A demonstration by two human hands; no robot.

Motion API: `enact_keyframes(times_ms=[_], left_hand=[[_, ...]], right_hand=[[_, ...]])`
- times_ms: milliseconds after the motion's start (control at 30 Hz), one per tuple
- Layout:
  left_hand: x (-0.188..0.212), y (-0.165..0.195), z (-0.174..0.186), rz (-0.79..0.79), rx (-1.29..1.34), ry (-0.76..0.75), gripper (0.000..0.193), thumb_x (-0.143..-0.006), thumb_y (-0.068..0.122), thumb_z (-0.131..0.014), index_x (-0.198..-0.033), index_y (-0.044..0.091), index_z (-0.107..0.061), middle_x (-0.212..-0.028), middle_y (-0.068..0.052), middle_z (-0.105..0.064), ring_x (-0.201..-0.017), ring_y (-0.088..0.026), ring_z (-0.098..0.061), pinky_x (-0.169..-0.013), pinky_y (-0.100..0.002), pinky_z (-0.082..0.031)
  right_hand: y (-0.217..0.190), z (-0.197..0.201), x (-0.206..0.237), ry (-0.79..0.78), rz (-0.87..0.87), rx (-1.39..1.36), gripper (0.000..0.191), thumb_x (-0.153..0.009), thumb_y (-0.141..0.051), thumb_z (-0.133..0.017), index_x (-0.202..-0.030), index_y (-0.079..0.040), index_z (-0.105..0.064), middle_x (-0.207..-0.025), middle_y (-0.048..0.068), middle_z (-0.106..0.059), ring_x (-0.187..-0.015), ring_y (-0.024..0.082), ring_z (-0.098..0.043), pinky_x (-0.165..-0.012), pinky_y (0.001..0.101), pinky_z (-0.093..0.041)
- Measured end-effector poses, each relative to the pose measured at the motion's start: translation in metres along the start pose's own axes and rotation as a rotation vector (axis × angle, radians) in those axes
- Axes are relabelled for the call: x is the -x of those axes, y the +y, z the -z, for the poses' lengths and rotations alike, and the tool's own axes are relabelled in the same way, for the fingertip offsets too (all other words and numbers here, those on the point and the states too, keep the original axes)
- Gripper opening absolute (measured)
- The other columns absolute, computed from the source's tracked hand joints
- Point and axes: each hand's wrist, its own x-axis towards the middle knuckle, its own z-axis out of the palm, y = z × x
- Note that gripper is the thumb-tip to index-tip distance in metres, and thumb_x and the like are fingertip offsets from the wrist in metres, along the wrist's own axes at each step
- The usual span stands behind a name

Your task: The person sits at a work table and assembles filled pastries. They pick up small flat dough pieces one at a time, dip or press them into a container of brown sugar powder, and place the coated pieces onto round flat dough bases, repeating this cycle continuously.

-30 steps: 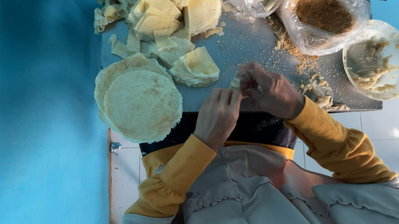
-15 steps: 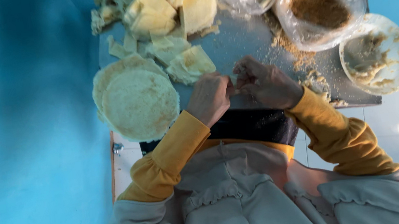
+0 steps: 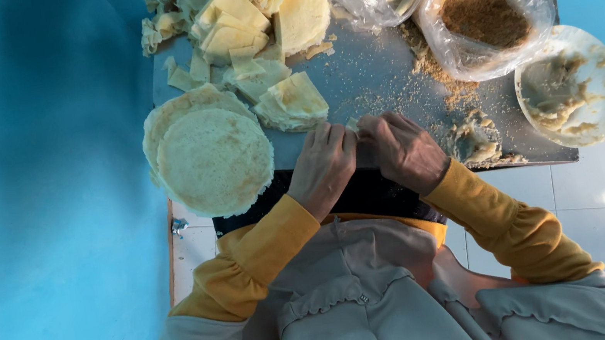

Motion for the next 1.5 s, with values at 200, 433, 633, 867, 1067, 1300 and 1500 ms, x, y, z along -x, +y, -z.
enact_keyframes(times_ms=[200,433,633,867,1067,1300,1500], left_hand=[[-0.017,-0.018,-0.008,0.251,0.430,-0.096,0.009,-0.084,0.004,-0.070,-0.091,0.005,-0.064,-0.091,-0.012,-0.063,-0.095,-0.034,-0.063,-0.085,-0.046,-0.053],[-0.004,0.002,-0.003,0.066,0.043,-0.055,0.017,-0.082,0.008,-0.066,-0.097,0.001,-0.066,-0.090,-0.011,-0.062,-0.091,-0.027,-0.062,-0.078,-0.036,-0.054],[0.002,0.004,0.009,-0.054,-0.150,-0.005,0.026,-0.083,0.015,-0.065,-0.102,-0.002,-0.069,-0.097,-0.009,-0.060,-0.095,-0.022,-0.057,-0.083,-0.032,-0.052],[-0.005,0.011,0.016,-0.105,-0.372,-0.125,0.029,-0.083,0.022,-0.063,-0.096,-0.002,-0.073,-0.104,-0.014,-0.062,-0.103,-0.026,-0.053,-0.090,-0.034,-0.049],[-0.016,0.020,0.021,-0.101,-0.492,-0.297,0.031,-0.083,0.029,-0.061,-0.096,0.006,-0.077,-0.108,-0.010,-0.064,-0.111,-0.027,-0.048,-0.097,-0.041,-0.043],[-0.032,0.014,0.011,-0.042,-0.570,-0.474,0.031,-0.090,0.035,-0.060,-0.097,0.010,-0.078,-0.122,-0.005,-0.059,-0.121,-0.025,-0.044,-0.098,-0.039,-0.037],[-0.021,-0.012,0.005,0.204,-0.174,-0.149,0.077,-0.099,0.052,-0.058,-0.150,-0.006,-0.053,-0.131,-0.011,-0.056,-0.116,-0.025,-0.046,-0.099,-0.042,-0.039]], right_hand=[[0.018,0.007,-0.017,-0.201,-0.409,-0.430,0.042,-0.090,0.006,-0.063,-0.127,-0.001,-0.046,-0.090,0.012,-0.069,-0.079,0.028,-0.074,-0.071,0.0371,-0.059],[0.001,-0.001,-0.001,-0.071,-0.155,-0.133,0.040,-0.092,0.003,-0.066,-0.127,0.000,-0.048,-0.103,0.015,-0.070,-0.095,0.035,-0.072,-0.076,0.0390,-0.060],[0.004,-0.005,0.003,-0.026,-0.054,-0.006,0.035,-0.095,0.004,-0.070,-0.124,-0.002,-0.051,-0.100,0.013,-0.068,-0.095,0.032,-0.070,-0.081,0.0405,-0.059],[-0.009,-0.004,0.012,0.022,0.023,0.132,0.043,-0.088,0.005,-0.070,-0.126,0.000,-0.053,-0.116,0.015,-0.069,-0.108,0.035,-0.070,-0.092,0.0423,-0.059],[-0.022,-0.009,0.020,0.018,-0.027,0.250,0.046,-0.087,0.000,-0.067,-0.130,0.006,-0.051,-0.129,0.020,-0.066,-0.124,0.038,-0.064,-0.109,0.0491,-0.050],[-0.018,-0.015,0.011,-0.091,-0.081,0.319,0.060,-0.085,0.002,-0.060,-0.141,0.011,-0.040,-0.141,0.027,-0.058,-0.140,0.041,-0.050,-0.122,0.0547,-0.031],[0.012,-0.003,0.003,-0.022,-0.082,0.208,0.062,-0.084,0.012,-0.053,-0.144,0.004,-0.037,-0.143,0.020,-0.064,-0.128,0.035,-0.061,-0.103,0.0490,-0.043]])
